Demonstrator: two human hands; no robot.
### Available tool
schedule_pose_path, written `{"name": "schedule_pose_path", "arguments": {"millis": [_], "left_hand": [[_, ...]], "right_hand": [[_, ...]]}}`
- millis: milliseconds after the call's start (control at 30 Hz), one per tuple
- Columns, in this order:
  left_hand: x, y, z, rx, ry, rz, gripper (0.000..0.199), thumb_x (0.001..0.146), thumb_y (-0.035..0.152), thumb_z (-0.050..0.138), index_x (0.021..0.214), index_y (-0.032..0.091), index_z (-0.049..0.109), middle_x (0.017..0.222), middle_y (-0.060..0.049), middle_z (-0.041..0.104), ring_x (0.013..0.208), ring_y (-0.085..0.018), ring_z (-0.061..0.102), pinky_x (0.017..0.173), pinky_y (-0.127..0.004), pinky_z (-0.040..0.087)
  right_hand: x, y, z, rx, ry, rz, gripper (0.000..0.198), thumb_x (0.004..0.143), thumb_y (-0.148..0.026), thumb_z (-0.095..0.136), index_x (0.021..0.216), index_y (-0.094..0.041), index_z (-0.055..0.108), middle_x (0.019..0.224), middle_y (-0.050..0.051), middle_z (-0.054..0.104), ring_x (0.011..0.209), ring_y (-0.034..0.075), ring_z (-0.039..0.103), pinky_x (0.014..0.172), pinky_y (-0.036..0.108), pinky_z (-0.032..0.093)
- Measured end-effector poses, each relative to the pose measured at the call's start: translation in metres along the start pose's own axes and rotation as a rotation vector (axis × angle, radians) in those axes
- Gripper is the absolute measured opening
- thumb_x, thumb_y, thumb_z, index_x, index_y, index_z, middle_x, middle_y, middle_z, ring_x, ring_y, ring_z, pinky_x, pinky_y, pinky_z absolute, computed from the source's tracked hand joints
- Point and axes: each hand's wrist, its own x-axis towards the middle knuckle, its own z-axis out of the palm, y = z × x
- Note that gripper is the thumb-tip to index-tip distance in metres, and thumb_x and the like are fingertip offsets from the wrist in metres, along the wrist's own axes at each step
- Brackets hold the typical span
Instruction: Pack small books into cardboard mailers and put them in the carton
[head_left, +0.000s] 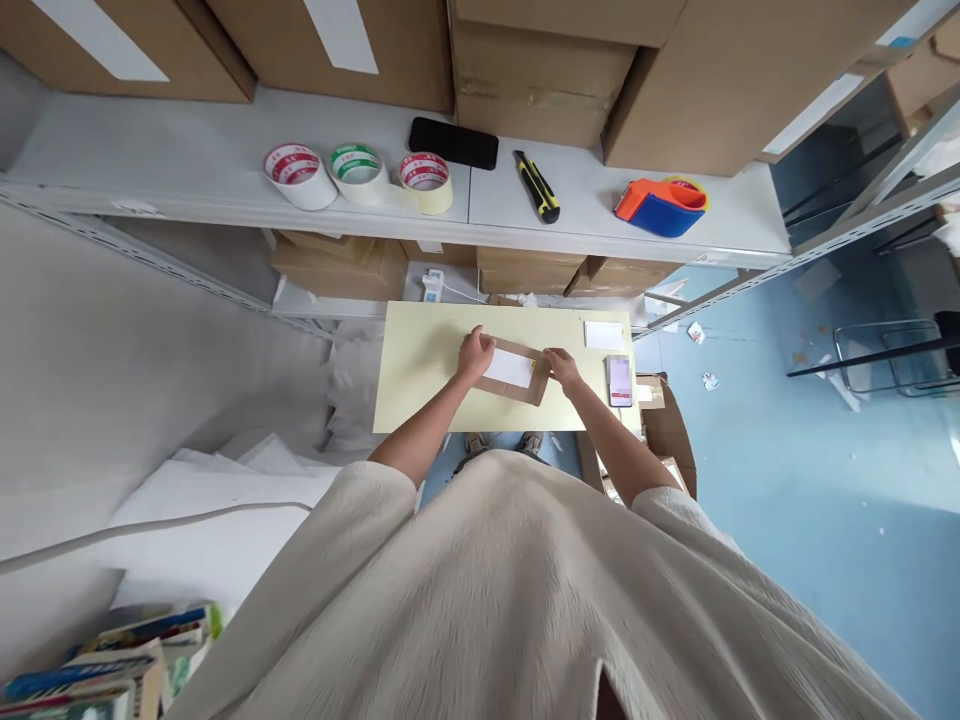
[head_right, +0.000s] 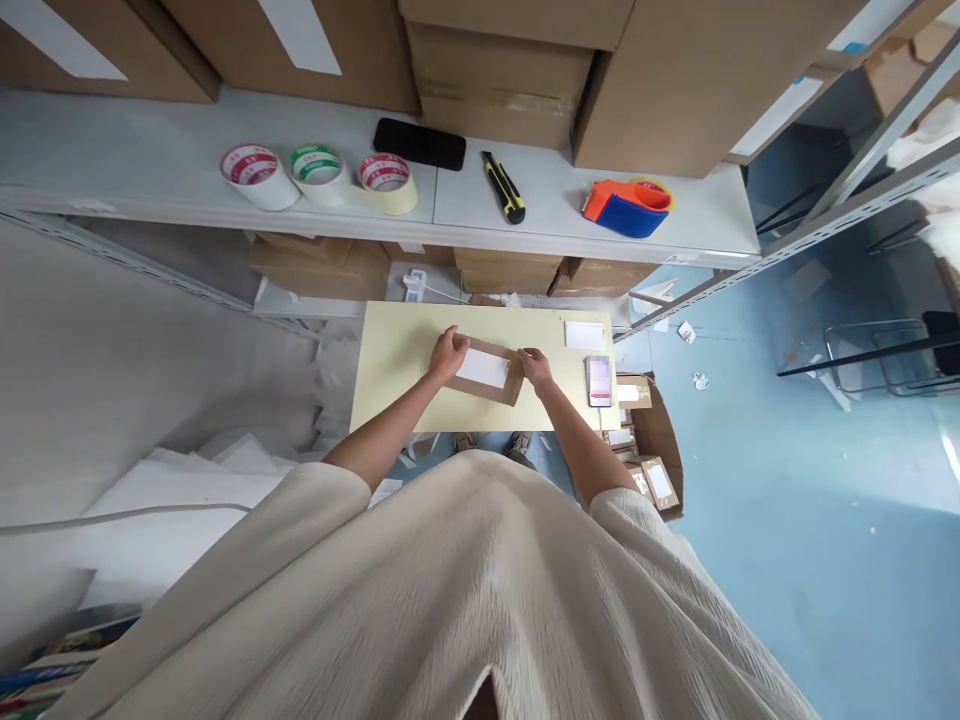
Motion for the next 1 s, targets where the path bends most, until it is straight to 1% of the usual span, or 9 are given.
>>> {"name": "schedule_pose_path", "arguments": {"millis": [100, 233, 367, 533, 667, 767, 833, 900, 1000], "left_hand": [[-0.005, 0.001, -0.014, -0.026, 0.075, 0.008, 0.054, 0.114, 0.041, 0.06, 0.165, 0.023, 0.062, 0.165, -0.02, 0.066, 0.148, -0.035, 0.07, 0.125, -0.045, 0.055], [-0.009, 0.001, -0.03, -0.019, 0.141, 0.009, 0.05, 0.116, 0.045, 0.06, 0.161, 0.024, 0.063, 0.156, -0.019, 0.068, 0.137, -0.035, 0.074, 0.116, -0.045, 0.059], [-0.02, -0.011, -0.034, 0.004, 0.113, -0.037, 0.05, 0.117, 0.046, 0.059, 0.161, 0.024, 0.06, 0.144, -0.017, 0.076, 0.132, -0.035, 0.077, 0.108, -0.043, 0.061], [-0.038, -0.029, -0.029, 0.069, 0.033, -0.078, 0.05, 0.116, 0.051, 0.06, 0.158, 0.023, 0.058, 0.12, -0.014, 0.087, 0.124, -0.036, 0.081, 0.1, -0.042, 0.061], [-0.04, -0.035, -0.024, 0.093, 0.054, -0.055, 0.048, 0.116, 0.052, 0.062, 0.156, 0.025, 0.059, 0.123, -0.015, 0.088, 0.125, -0.036, 0.081, 0.097, -0.041, 0.06], [-0.037, -0.035, -0.021, 0.102, 0.065, -0.062, 0.047, 0.115, 0.051, 0.063, 0.155, 0.026, 0.059, 0.127, -0.016, 0.087, 0.128, -0.037, 0.081, 0.099, -0.042, 0.06], [-0.035, -0.032, -0.022, 0.099, 0.07, -0.079, 0.048, 0.114, 0.05, 0.065, 0.156, 0.027, 0.058, 0.129, -0.016, 0.086, 0.129, -0.037, 0.079, 0.101, -0.043, 0.06], [-0.034, -0.028, -0.025, 0.12, 0.1, -0.08, 0.053, 0.111, 0.046, 0.07, 0.158, 0.027, 0.056, 0.138, -0.016, 0.082, 0.135, -0.037, 0.076, 0.107, -0.045, 0.06], [-0.034, -0.018, -0.03, 0.209, 0.177, -0.004, 0.059, 0.105, 0.036, 0.073, 0.16, 0.023, 0.056, 0.161, -0.021, 0.069, 0.152, -0.04, 0.063, 0.123, -0.051, 0.054]], "right_hand": [[-0.005, -0.009, 0.006, -0.056, 0.075, -0.145, 0.04, 0.091, -0.062, 0.072, 0.111, -0.027, 0.07, 0.122, 0.011, 0.08, 0.113, 0.029, 0.077, 0.092, 0.04, 0.066], [-0.01, -0.023, 0.016, -0.099, 0.154, -0.32, 0.039, 0.089, -0.06, 0.075, 0.106, -0.027, 0.066, 0.131, 0.012, 0.077, 0.12, 0.029, 0.075, 0.101, 0.04, 0.063], [-0.018, -0.021, 0.025, -0.1, 0.224, -0.314, 0.032, 0.093, -0.055, 0.073, 0.102, -0.027, 0.062, 0.134, 0.014, 0.074, 0.119, 0.03, 0.075, 0.104, 0.041, 0.061], [-0.027, -0.005, 0.029, -0.256, 0.279, -0.237, 0.031, 0.099, -0.053, 0.073, 0.091, -0.028, 0.056, 0.118, 0.015, 0.075, 0.119, 0.034, 0.072, 0.104, 0.042, 0.058], [-0.027, -0.002, 0.031, -0.323, 0.287, -0.238, 0.042, 0.095, -0.06, 0.082, 0.092, -0.03, 0.052, 0.113, 0.013, 0.072, 0.114, 0.033, 0.07, 0.095, 0.039, 0.058], [-0.025, -0.004, 0.037, -0.361, 0.292, -0.201, 0.048, 0.089, -0.061, 0.087, 0.098, -0.03, 0.051, 0.119, 0.011, 0.067, 0.104, 0.03, 0.069, 0.09, 0.039, 0.058], [-0.025, -0.006, 0.042, -0.392, 0.302, -0.182, 0.048, 0.089, -0.06, 0.087, 0.101, -0.03, 0.051, 0.123, 0.011, 0.065, 0.105, 0.03, 0.069, 0.091, 0.041, 0.059], [-0.025, -0.008, 0.046, -0.411, 0.312, -0.186, 0.047, 0.091, -0.06, 0.086, 0.102, -0.03, 0.05, 0.125, 0.011, 0.064, 0.107, 0.03, 0.068, 0.094, 0.042, 0.059], [-0.023, -0.011, 0.045, -0.421, 0.295, -0.207, 0.049, 0.091, -0.063, 0.085, 0.099, -0.03, 0.049, 0.124, 0.011, 0.065, 0.105, 0.03, 0.068, 0.096, 0.044, 0.06]]}}
